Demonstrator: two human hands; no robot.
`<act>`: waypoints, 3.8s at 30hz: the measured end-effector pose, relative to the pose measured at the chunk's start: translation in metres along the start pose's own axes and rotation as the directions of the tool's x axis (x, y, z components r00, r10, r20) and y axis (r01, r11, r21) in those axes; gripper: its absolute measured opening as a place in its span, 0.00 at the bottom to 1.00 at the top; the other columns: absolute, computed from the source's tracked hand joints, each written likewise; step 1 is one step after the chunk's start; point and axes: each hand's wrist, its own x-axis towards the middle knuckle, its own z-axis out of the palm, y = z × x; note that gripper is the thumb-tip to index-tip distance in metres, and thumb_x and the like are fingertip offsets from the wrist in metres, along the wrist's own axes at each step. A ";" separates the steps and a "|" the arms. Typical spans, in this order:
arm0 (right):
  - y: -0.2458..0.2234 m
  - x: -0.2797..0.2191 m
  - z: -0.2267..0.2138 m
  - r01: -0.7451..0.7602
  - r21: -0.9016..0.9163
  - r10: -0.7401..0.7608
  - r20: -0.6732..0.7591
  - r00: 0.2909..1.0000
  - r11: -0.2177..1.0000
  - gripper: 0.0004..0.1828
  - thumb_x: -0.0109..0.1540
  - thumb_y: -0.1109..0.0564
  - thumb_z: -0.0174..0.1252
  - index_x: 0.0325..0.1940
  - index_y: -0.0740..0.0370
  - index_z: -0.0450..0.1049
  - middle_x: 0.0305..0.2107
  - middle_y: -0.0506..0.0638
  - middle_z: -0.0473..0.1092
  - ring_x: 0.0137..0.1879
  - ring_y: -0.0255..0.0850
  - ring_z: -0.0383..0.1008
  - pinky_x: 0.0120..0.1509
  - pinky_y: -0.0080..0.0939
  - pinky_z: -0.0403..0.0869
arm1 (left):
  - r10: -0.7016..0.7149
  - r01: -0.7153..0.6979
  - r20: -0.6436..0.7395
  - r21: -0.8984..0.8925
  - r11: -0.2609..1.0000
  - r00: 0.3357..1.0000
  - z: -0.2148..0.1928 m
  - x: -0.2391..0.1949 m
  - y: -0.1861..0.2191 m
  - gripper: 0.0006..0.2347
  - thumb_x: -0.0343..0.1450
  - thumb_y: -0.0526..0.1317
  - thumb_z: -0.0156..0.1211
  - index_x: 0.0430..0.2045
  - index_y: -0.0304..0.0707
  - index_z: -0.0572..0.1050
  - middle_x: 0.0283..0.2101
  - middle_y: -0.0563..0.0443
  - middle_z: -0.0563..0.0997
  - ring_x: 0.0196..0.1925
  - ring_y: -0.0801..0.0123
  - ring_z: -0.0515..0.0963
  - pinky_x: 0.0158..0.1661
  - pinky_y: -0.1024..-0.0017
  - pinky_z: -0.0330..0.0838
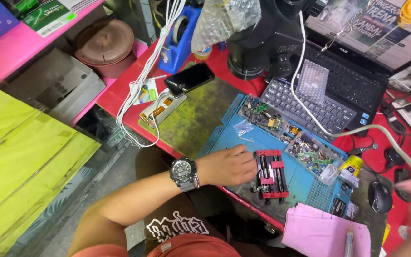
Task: The person uses a hot air gun to heat a small circuit board clamped in a red holder, then uses tweezers to manipulate components on the board. The person repeats this process, alternating between heating and using tweezers to adjust the components.
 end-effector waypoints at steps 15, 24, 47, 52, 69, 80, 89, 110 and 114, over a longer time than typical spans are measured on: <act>-0.408 -0.067 0.236 -0.440 0.810 0.727 0.025 0.686 0.387 0.09 0.68 0.63 0.56 0.43 0.74 0.76 0.25 0.64 0.76 0.27 0.51 0.79 0.36 0.42 0.78 | 0.219 -0.241 -0.113 -0.256 0.936 0.969 0.031 0.008 0.047 0.10 0.75 0.33 0.57 0.22 0.43 0.78 0.30 0.56 0.74 0.35 0.65 0.70 0.44 0.68 0.69; -0.406 -0.075 0.231 -0.387 0.810 0.794 -0.151 0.588 0.441 0.06 0.67 0.62 0.58 0.42 0.70 0.76 0.26 0.62 0.76 0.28 0.47 0.80 0.37 0.41 0.82 | -0.733 0.696 0.502 -0.716 -0.053 0.460 0.045 -0.030 0.084 0.06 0.70 0.39 0.67 0.38 0.40 0.84 0.37 0.54 0.85 0.33 0.73 0.82 0.35 0.76 0.76; -0.438 -0.028 0.268 -0.498 0.002 0.470 -0.339 0.815 0.867 0.06 0.60 0.55 0.68 0.41 0.50 0.86 0.21 0.46 0.75 0.31 0.44 0.79 0.37 0.40 0.76 | -0.500 0.326 0.861 -0.446 -0.833 -0.099 0.066 -0.037 0.100 0.12 0.68 0.30 0.69 0.40 0.15 0.78 0.30 0.27 0.85 0.19 0.60 0.84 0.13 0.77 0.76; -0.438 -0.027 0.266 -0.505 0.019 0.482 -0.328 0.812 0.863 0.06 0.60 0.55 0.67 0.41 0.49 0.86 0.21 0.46 0.74 0.31 0.45 0.79 0.37 0.41 0.76 | -0.472 0.343 0.876 -0.414 -0.843 -0.103 0.067 -0.032 0.097 0.12 0.68 0.31 0.68 0.39 0.14 0.78 0.29 0.28 0.84 0.18 0.60 0.84 0.11 0.78 0.74; -0.439 -0.029 0.278 -0.401 0.053 0.380 -0.453 0.807 0.915 0.07 0.57 0.59 0.72 0.38 0.53 0.87 0.20 0.46 0.75 0.28 0.40 0.78 0.34 0.35 0.76 | -0.466 0.360 0.876 -0.398 -0.844 -0.123 0.063 -0.026 0.098 0.10 0.70 0.31 0.65 0.40 0.16 0.77 0.28 0.32 0.85 0.19 0.64 0.84 0.10 0.82 0.70; -0.439 -0.026 0.278 -0.442 -0.023 0.390 -0.430 0.814 0.897 0.03 0.58 0.57 0.70 0.36 0.55 0.86 0.17 0.46 0.73 0.26 0.43 0.77 0.30 0.36 0.74 | -0.466 0.372 0.876 -0.394 -0.840 -0.123 0.060 -0.025 0.098 0.10 0.71 0.31 0.65 0.40 0.17 0.77 0.28 0.32 0.85 0.19 0.63 0.84 0.09 0.82 0.69; -0.434 -0.028 0.280 -0.488 0.009 0.441 -0.443 0.781 0.873 0.02 0.57 0.57 0.70 0.34 0.53 0.83 0.19 0.45 0.72 0.24 0.44 0.75 0.29 0.38 0.74 | -0.463 0.363 0.878 -0.394 -0.844 -0.123 0.063 -0.026 0.098 0.10 0.71 0.32 0.65 0.39 0.17 0.78 0.28 0.31 0.85 0.19 0.62 0.84 0.09 0.82 0.69; -0.437 -0.028 0.277 -0.562 -0.194 0.499 -0.293 0.815 0.804 0.07 0.66 0.51 0.59 0.43 0.53 0.79 0.24 0.49 0.76 0.33 0.52 0.80 0.37 0.50 0.77 | -0.472 0.345 0.873 -0.409 -0.845 -0.120 0.066 -0.030 0.102 0.09 0.71 0.32 0.66 0.37 0.18 0.78 0.28 0.30 0.85 0.19 0.62 0.84 0.09 0.83 0.68; -0.438 -0.027 0.275 -0.568 -0.119 0.511 -0.320 0.798 0.814 0.06 0.62 0.46 0.64 0.40 0.45 0.81 0.22 0.42 0.74 0.31 0.46 0.79 0.36 0.43 0.76 | -0.482 0.348 0.869 -0.421 -0.838 -0.109 0.065 -0.028 0.101 0.09 0.71 0.32 0.66 0.38 0.19 0.78 0.28 0.30 0.85 0.19 0.61 0.84 0.09 0.82 0.68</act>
